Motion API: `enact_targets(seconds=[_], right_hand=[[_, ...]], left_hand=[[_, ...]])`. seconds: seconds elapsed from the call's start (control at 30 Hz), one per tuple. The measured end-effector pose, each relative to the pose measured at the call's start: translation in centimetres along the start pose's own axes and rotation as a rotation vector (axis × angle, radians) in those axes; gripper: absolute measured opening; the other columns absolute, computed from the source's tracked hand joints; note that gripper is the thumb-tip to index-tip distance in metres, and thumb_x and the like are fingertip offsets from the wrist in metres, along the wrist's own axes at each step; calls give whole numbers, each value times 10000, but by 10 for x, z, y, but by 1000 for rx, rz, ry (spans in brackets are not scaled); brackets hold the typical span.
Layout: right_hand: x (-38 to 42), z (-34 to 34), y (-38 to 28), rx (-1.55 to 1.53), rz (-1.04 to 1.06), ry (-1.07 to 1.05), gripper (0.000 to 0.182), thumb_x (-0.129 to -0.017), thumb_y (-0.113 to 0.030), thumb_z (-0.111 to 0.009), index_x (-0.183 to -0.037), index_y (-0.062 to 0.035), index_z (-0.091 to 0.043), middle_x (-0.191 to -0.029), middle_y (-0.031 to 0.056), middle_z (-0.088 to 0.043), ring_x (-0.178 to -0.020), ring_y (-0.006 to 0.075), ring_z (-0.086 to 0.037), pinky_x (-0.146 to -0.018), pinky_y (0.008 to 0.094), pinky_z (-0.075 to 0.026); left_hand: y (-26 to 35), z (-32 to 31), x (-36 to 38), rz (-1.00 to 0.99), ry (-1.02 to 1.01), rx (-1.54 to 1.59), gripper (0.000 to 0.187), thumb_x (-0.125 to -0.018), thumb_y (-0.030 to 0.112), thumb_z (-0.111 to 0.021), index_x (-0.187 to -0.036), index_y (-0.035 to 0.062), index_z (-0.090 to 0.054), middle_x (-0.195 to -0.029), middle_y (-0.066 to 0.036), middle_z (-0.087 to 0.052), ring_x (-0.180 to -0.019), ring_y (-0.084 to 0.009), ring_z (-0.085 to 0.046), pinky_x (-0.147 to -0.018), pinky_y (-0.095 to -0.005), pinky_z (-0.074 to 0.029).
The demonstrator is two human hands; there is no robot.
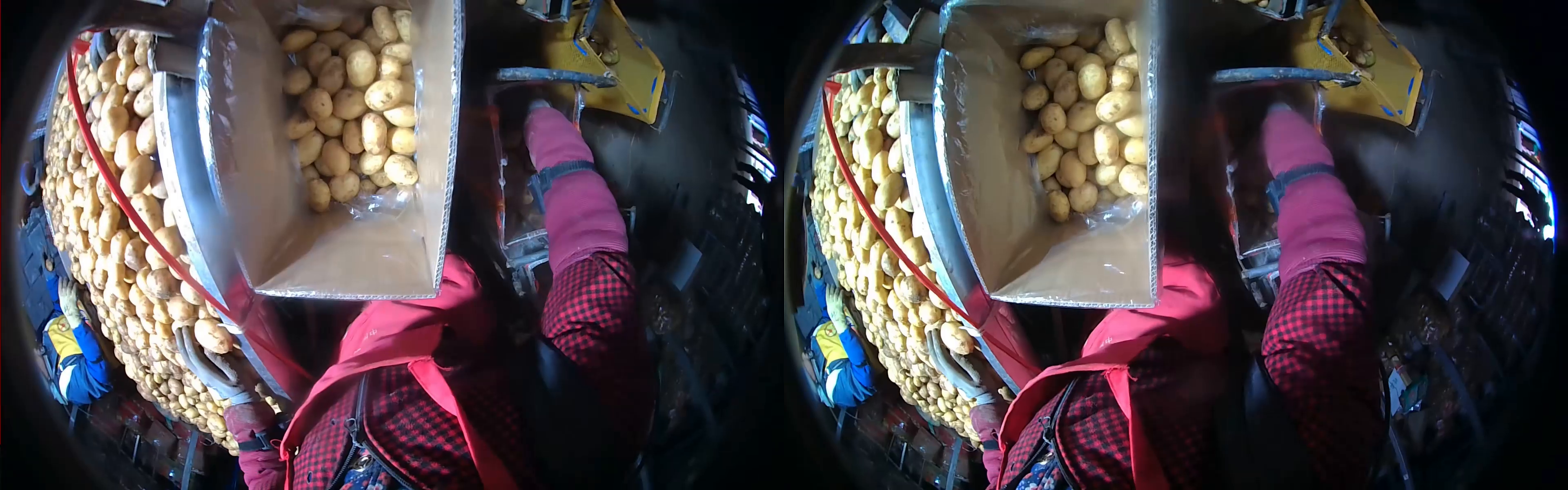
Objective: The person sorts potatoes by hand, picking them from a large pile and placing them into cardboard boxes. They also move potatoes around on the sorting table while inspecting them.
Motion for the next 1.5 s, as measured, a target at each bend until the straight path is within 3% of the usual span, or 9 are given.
enact_targets(seconds=[0.2, 0.27, 0.87, 1.07, 1.17, 1.2, 1.27, 1.33, 1.5], right_hand=[[97, 48, -16, 310, 332, -74, 233, -984, -198, -585, -1133, -210, -764, -1215, 36, -730, -1201, 288, -649, -995, 380, -511], [36, -51, -47, 467, 428, -26, 323, -1019, -225, -559, -1288, -196, -735, -1333, 11, -701, -1231, 219, -654, -969, 441, -505], [82, 27, -74, 166, 185, -136, 331, -1044, -231, -496, -1326, -170, -659, -1308, 70, -688, -1264, 261, -595, -1042, 409, -472], [72, 25, -59, -293, 27, 4, 363, -1055, -244, -478, -1377, -167, -628, -1327, 81, -676, -1275, 260, -583, -1063, 424, -459], [43, -30, -32, -688, -68, 59, 380, -1061, -250, -470, -1403, -166, -612, -1337, 87, -671, -1281, 259, -577, -1073, 432, -452], [22, -68, -16, -991, -113, 38, 385, -1063, -252, -467, -1411, -165, -607, -1340, 89, -669, -1283, 259, -575, -1076, 434, -450], [-27, -186, -17, -2530, -406, -253, 397, -1067, -257, -461, -1428, -164, -596, -1346, 93, -665, -1287, 258, -571, -1083, 439, -446], [83, -44, 35, -1873, -299, -152, 495, -1036, -261, -557, -1510, -147, -474, -1437, 211, -568, -1194, 282, -607, -1040, 440, -472], [336, 244, 15, -2111, 12, 412, 554, -1064, -260, -480, -1588, -122, -363, -1395, 183, -599, -1074, 277, -641, -931, 375, -508]], left_hand=[[-3, 0, 0, -41, -14, -33, 633, -1093, 446, -360, -1449, -54, -515, -1530, -300, -451, -1440, -445, -416, -1204, -534, -306], [0, 1, -1, -46, -10, -40, 642, -1091, 454, -354, -1449, -56, -514, -1532, -300, -448, -1439, -448, -415, -1204, -537, -302], [3, 5, -3, -21, -24, -48, 621, -1085, 442, -393, -1427, -56, -538, -1525, -294, -462, -1418, -442, -445, -1191, -533, -326], [11, 6, -5, -41, -29, -16, 595, -1073, 415, -423, -1446, -37, -521, -1476, -293, -508, -1424, -461, -427, -1182, -544, -319], [-4, 8, 2, -11, -26, -106, 562, -926, 238, -539, -1452, 40, -549, -1486, -282, -510, -1400, -478, -447, -1171, -548, -341], [-8, 12, 6, 33, 27, -54, 544, -902, 233, -553, -1419, 66, -586, -1462, -275, -526, -1383, -483, -460, -1159, -550, -362], [10, 29, -4, 46, 62, -95, 508, -899, 284, -589, -1359, 71, -626, -1383, -266, -561, -1241, -462, -539, -1078, -553, -410], [10, 35, -6, 26, 96, -44, 490, -907, 360, -626, -1315, 88, -653, -1396, -225, -558, -1178, -415, -556, -1028, -526, -402], [3, 38, -1, 38, 103, -15, 498, -924, 385, -636, -1334, 103, -644, -1398, -205, -553, -1178, -403, -548, -1026, -513, -393]])
Point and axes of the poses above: each hand's wrist, its own x-axis away from the middle knuckle, its own z-axis out of the back of the hand, y = z × x, the point moved 10 cm from there along -x, towards the middle knuckle
